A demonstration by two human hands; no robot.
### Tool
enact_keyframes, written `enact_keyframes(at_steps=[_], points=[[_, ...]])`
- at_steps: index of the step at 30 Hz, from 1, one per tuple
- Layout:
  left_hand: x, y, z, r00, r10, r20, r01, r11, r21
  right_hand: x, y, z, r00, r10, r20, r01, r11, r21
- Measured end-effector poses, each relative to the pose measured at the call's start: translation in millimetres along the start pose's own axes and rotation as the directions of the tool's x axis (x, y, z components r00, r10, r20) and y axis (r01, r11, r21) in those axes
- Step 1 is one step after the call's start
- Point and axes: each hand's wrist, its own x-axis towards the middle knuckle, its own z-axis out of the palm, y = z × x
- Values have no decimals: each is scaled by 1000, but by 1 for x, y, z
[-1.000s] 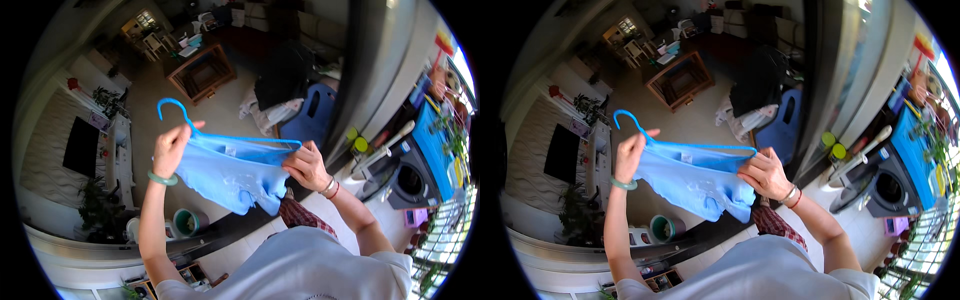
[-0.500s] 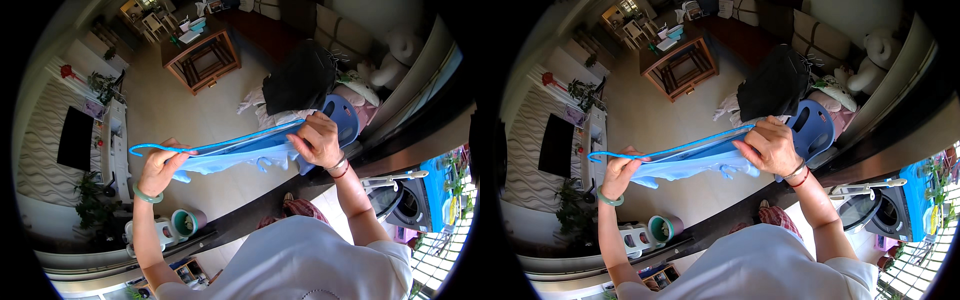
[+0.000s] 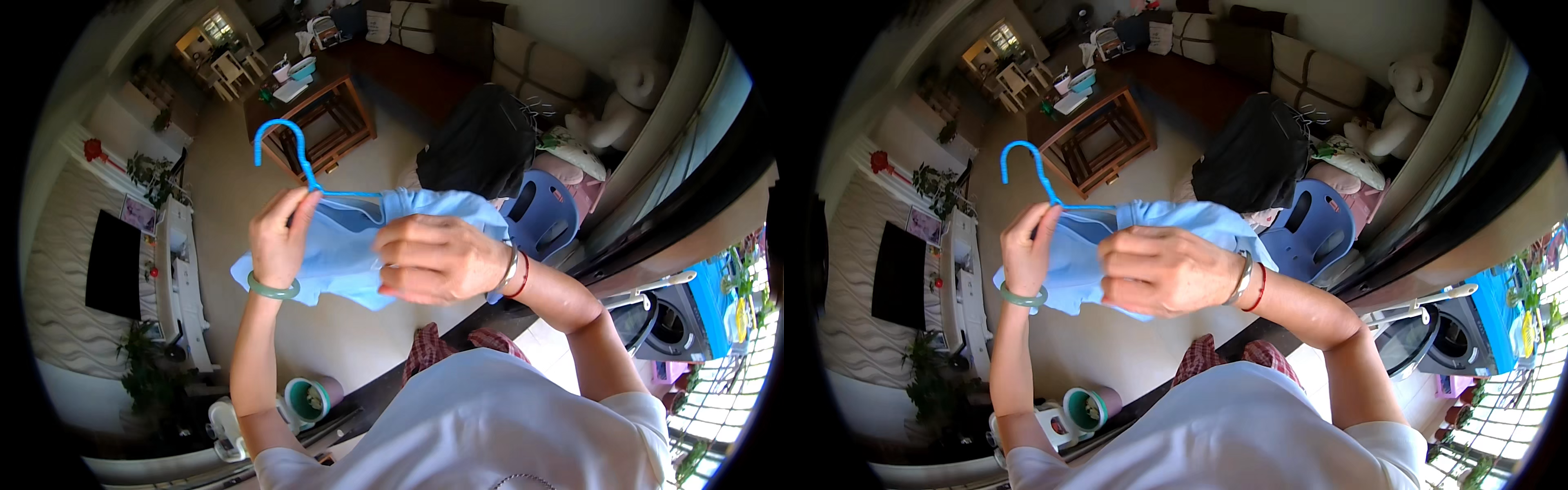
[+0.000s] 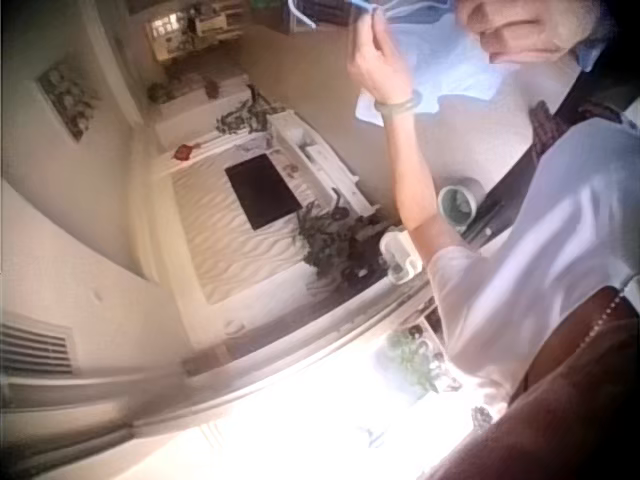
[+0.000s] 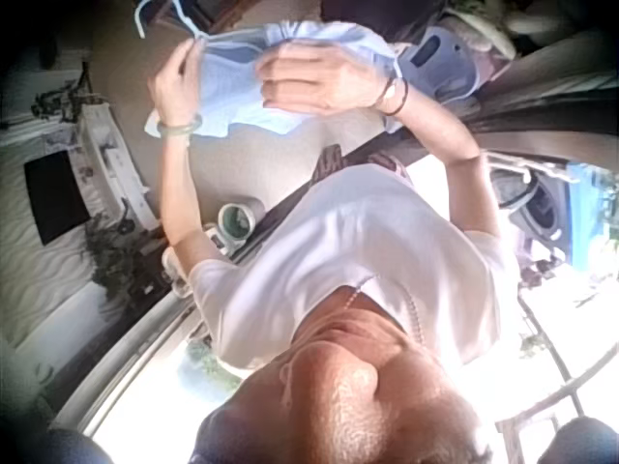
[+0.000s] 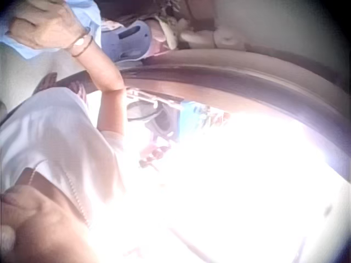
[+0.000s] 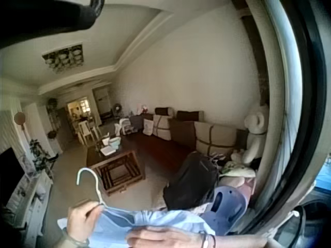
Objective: The person removes various garments from a washing machine, places each on a hanger, and hangs them on a nearby rack. Items handled include a grey t-shirt, a light blue t-shirt, a black t-shirt, brown shorts, a striped tank top, and a beige t-shirt.
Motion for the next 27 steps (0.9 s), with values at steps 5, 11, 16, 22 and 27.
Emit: enact_keyframes(at_steps=[5,11,16,22,27], points=[[8,-37,-27,980,-100,-171,61,973,-221,-22,29,-37,887,419,-195,-462,803,-376],[14,-54,-37,983,63,-170,-93,980,-175,-1,56,-39,874,464,-143,-484,803,-348],[16,-61,-49,978,61,-202,-96,981,-170,-3,59,-2,714,682,-155,-685,727,42],[7,-70,-50,926,378,-11,-376,924,62,61,52,26,882,381,-278,-443,871,-213],[16,-88,-65,949,163,-270,-218,957,-190,105,41,47,980,189,-70,-201,926,-319]])
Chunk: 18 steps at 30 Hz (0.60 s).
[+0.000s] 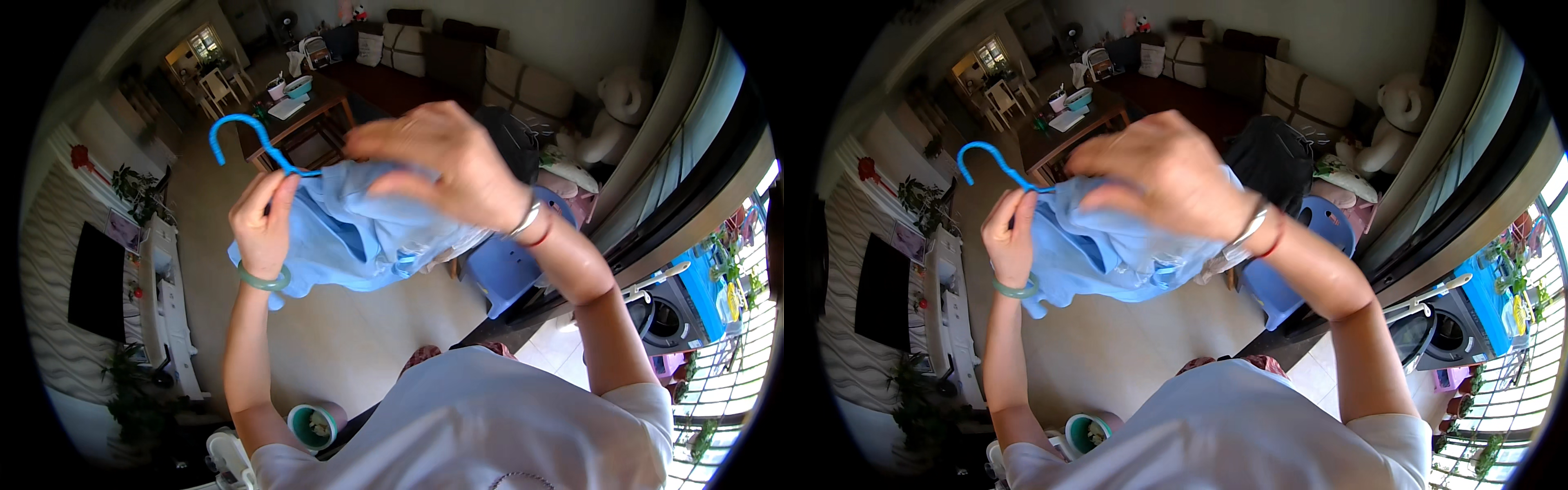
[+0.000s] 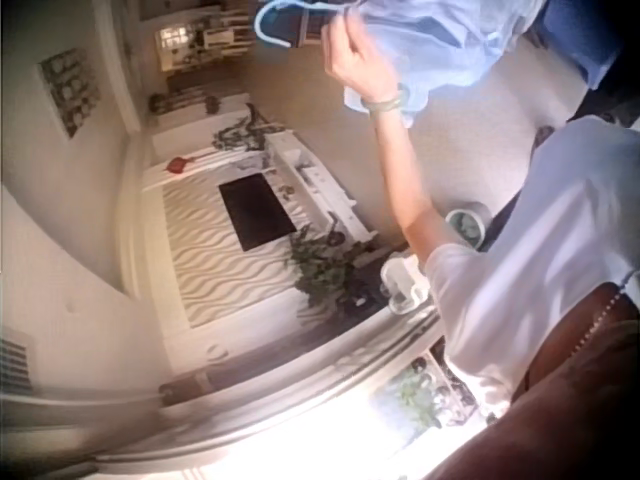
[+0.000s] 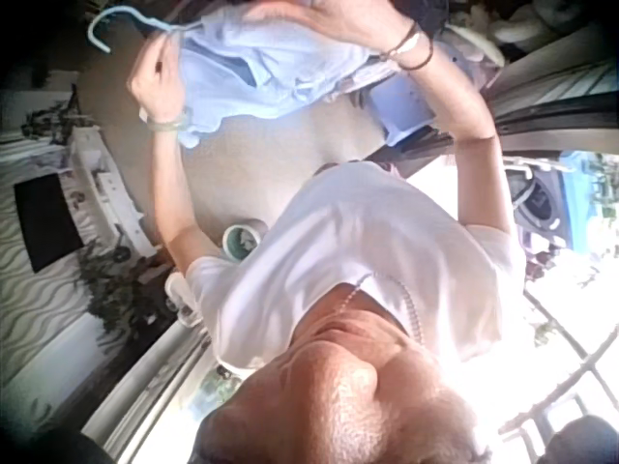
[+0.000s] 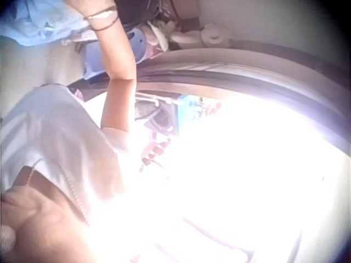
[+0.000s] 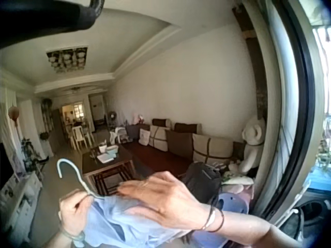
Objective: The person removes various garments from a washing machine, places each on a hanger, and hangs them on a nearby rack. Items handled include a grey t-shirt, a light blue t-shirt, a black t-shirt, brown shorts, a striped tank top, and a beige t-shirt.
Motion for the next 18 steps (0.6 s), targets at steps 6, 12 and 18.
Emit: enact_keyframes(at_steps=[6,12,18], points=[[9,-12,-15,995,-98,12,99,988,-120,-18,22,-20,963,213,165,-192,972,-136],[-7,-52,-40,950,-287,123,312,896,-315,-41,36,-47,821,565,-83,-561,825,71],[-29,-103,-45,905,-408,-117,380,902,-208,-72,51,-72,714,686,-143,-664,727,172]])
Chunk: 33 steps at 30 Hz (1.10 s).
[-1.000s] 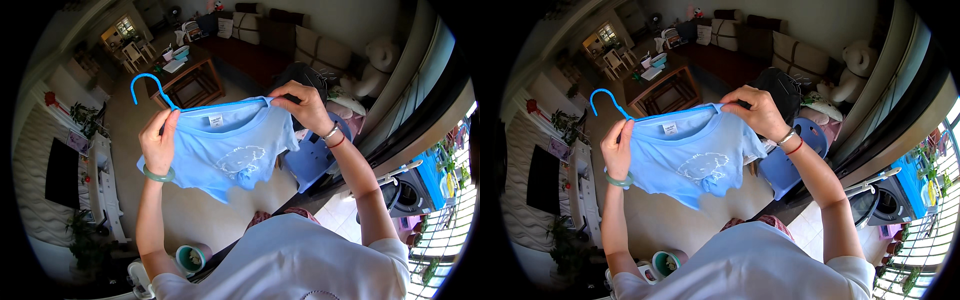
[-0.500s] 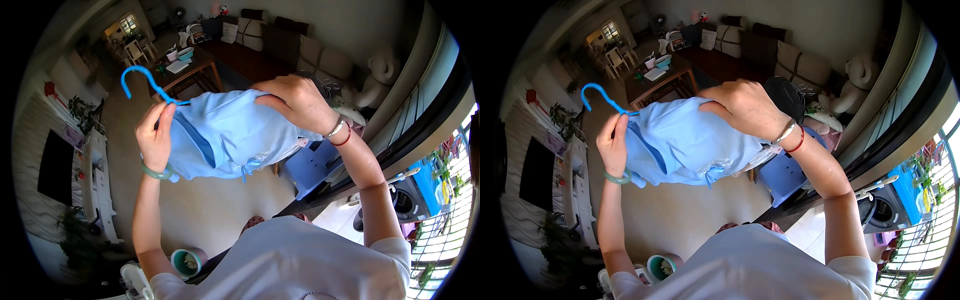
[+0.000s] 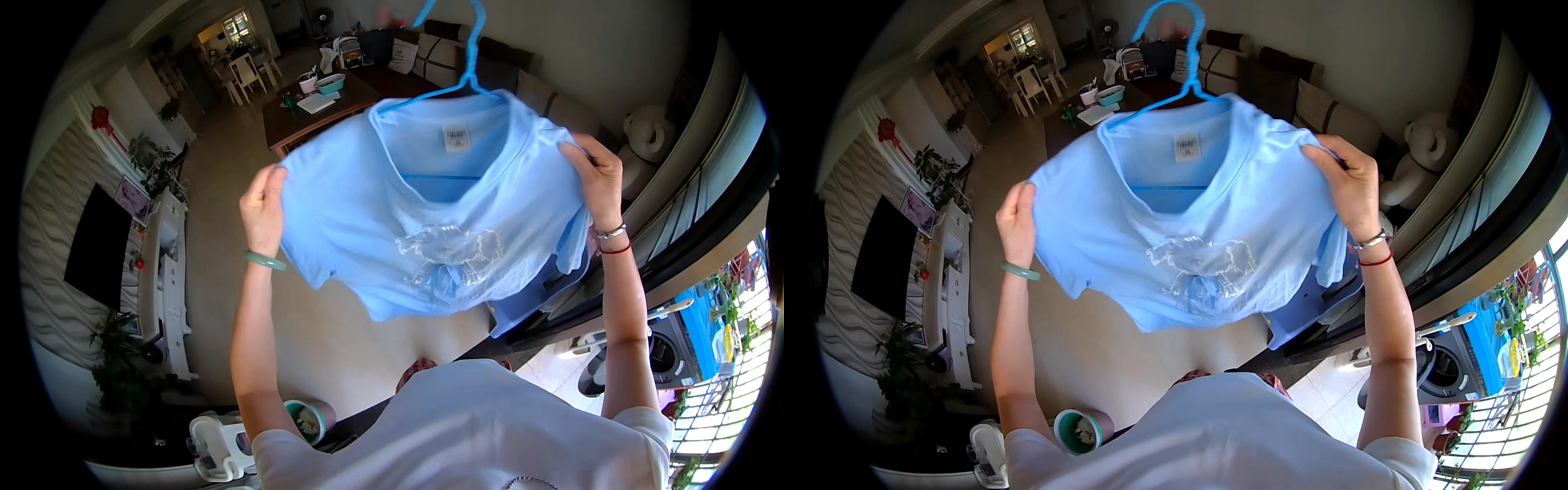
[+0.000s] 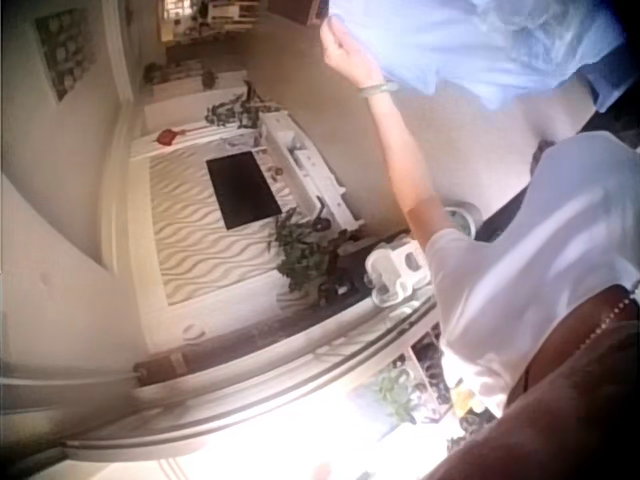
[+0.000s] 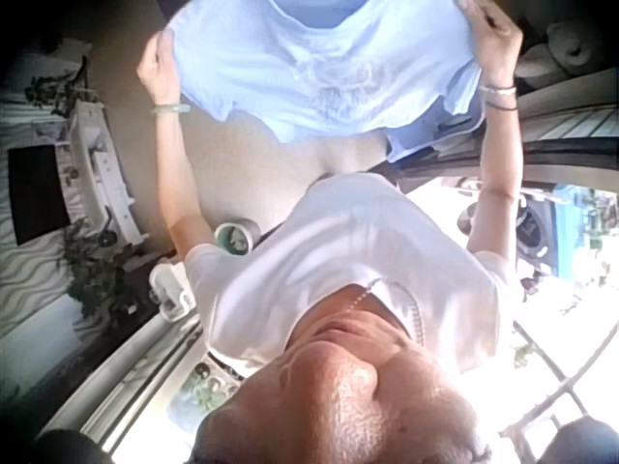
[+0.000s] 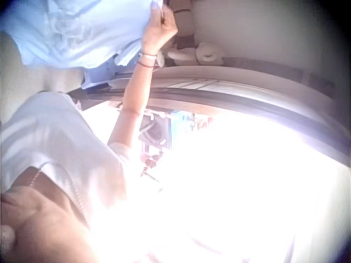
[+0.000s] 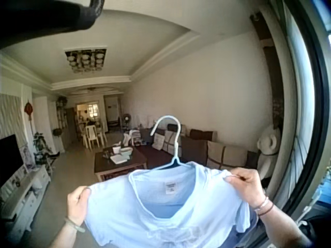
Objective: The person removes various garments from a washing machine, places each on a hanger, and hangs them on a nearby rack. Items handled include a grey t-shirt, a light blue t-shirt, a black t-shirt, brown shorts, a striped tank top, and a beige t-shirt.
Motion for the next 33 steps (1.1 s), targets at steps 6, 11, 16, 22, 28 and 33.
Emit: enact_keyframes(at_steps=[6,11,16,22,28,33], points=[[19,24,-1,986,-87,144,114,975,-190,-8,19,-10,983,180,24,-181,964,193],[0,39,23,987,106,118,-112,993,49,-11,25,-7,981,192,-2,-188,967,171],[20,28,5,999,-6,52,4,999,33,-15,23,-24,975,166,147,-187,971,146],[28,52,25,952,41,304,-32,999,-36,-23,27,-4,979,200,28,-201,953,225],[21,51,47,874,229,429,-288,954,78,-29,30,0,988,153,15,-153,961,229],[27,65,62,884,181,431,-227,972,58,-32,31,-6,998,51,49,-57,989,137]])
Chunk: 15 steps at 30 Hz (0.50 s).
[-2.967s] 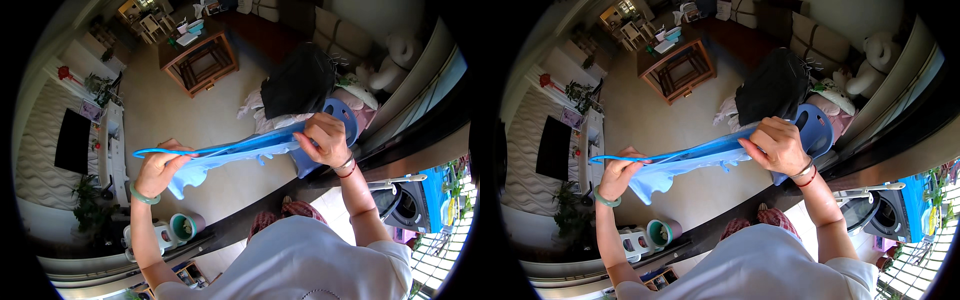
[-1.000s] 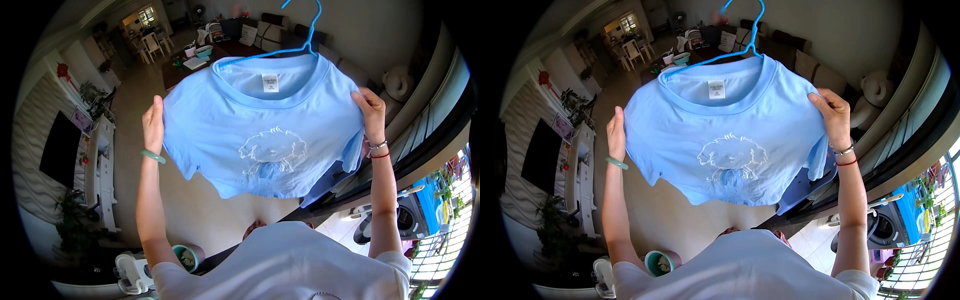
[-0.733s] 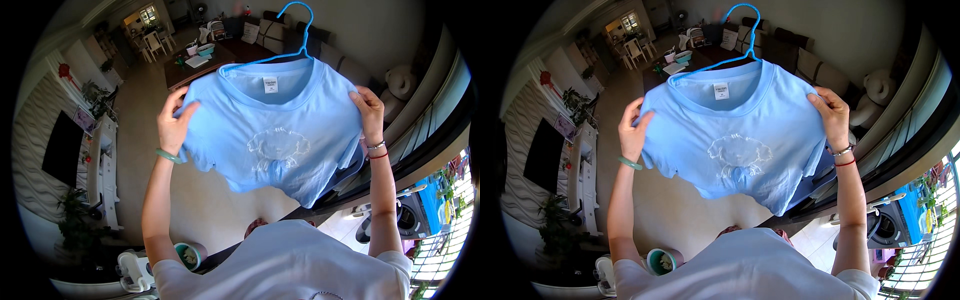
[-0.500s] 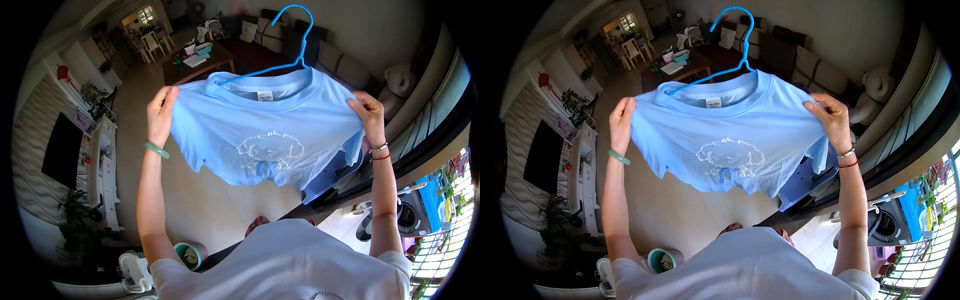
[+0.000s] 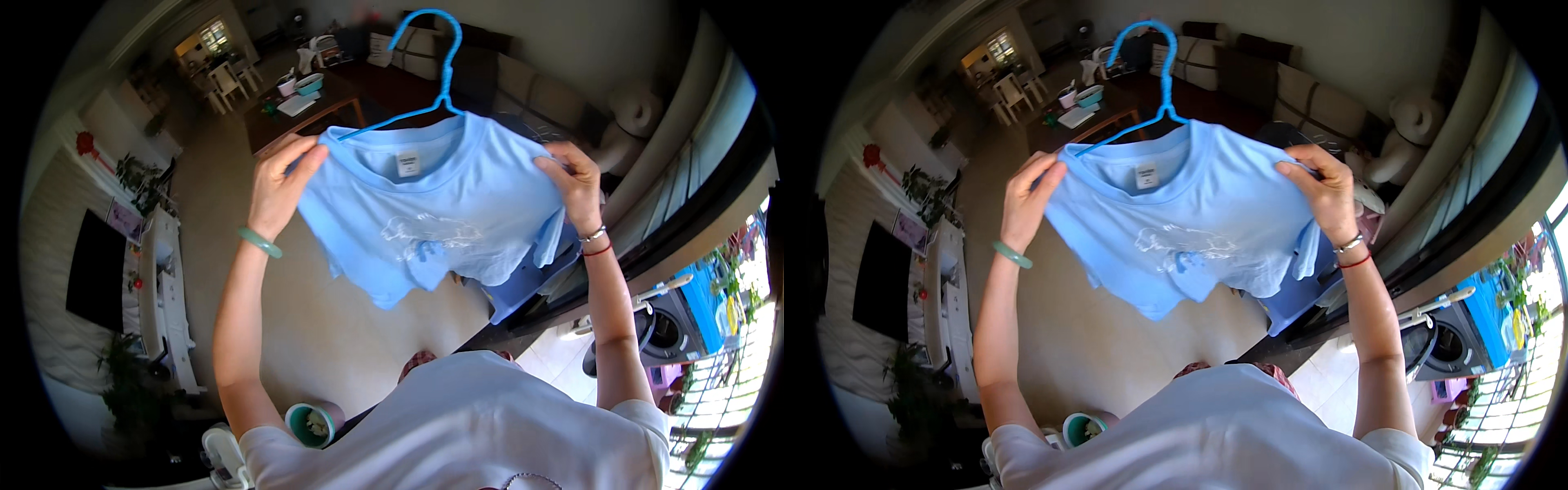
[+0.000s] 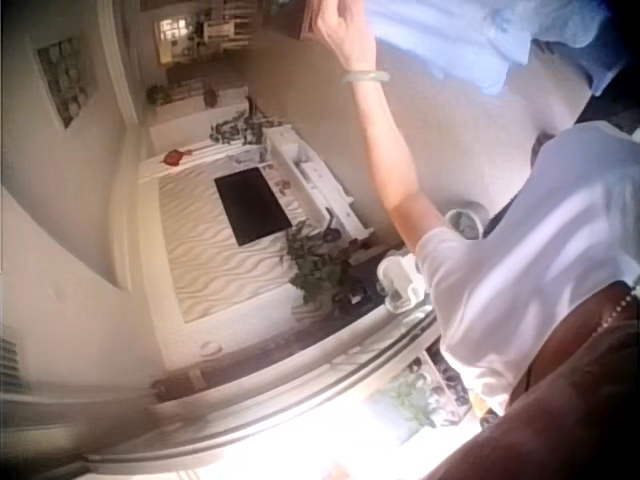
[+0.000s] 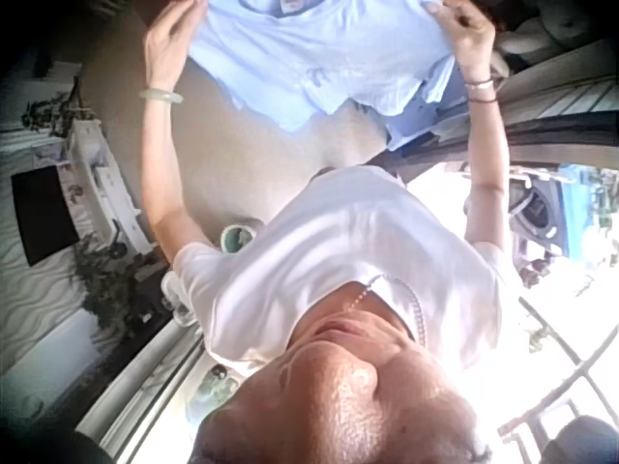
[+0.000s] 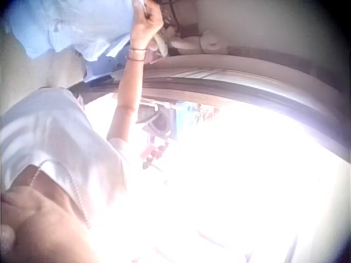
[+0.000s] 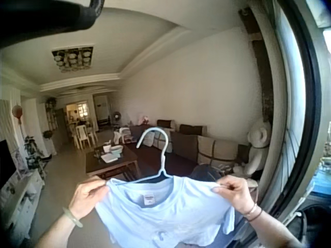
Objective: The person removes various garments from a washing machine, places each on a hanger, and hangs them on a nearby rack. Items handled include a grey t-shirt, a light blue t-shirt, a black t-shirt, brown shorts, a striped tank top, and a beige t-shirt.
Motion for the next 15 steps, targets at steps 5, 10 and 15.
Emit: enact_keyframes(at_steps=[5,10,15], points=[[14,24,17,997,75,0,-75,995,59,-7,-2,9,995,33,-96,-34,999,-8],[20,22,22,994,35,-104,-22,992,122,-11,2,-2,973,-49,-224,26,994,-103],[20,16,3,982,133,-132,-104,974,201,-13,2,-22,976,-133,-171,105,981,-164]])
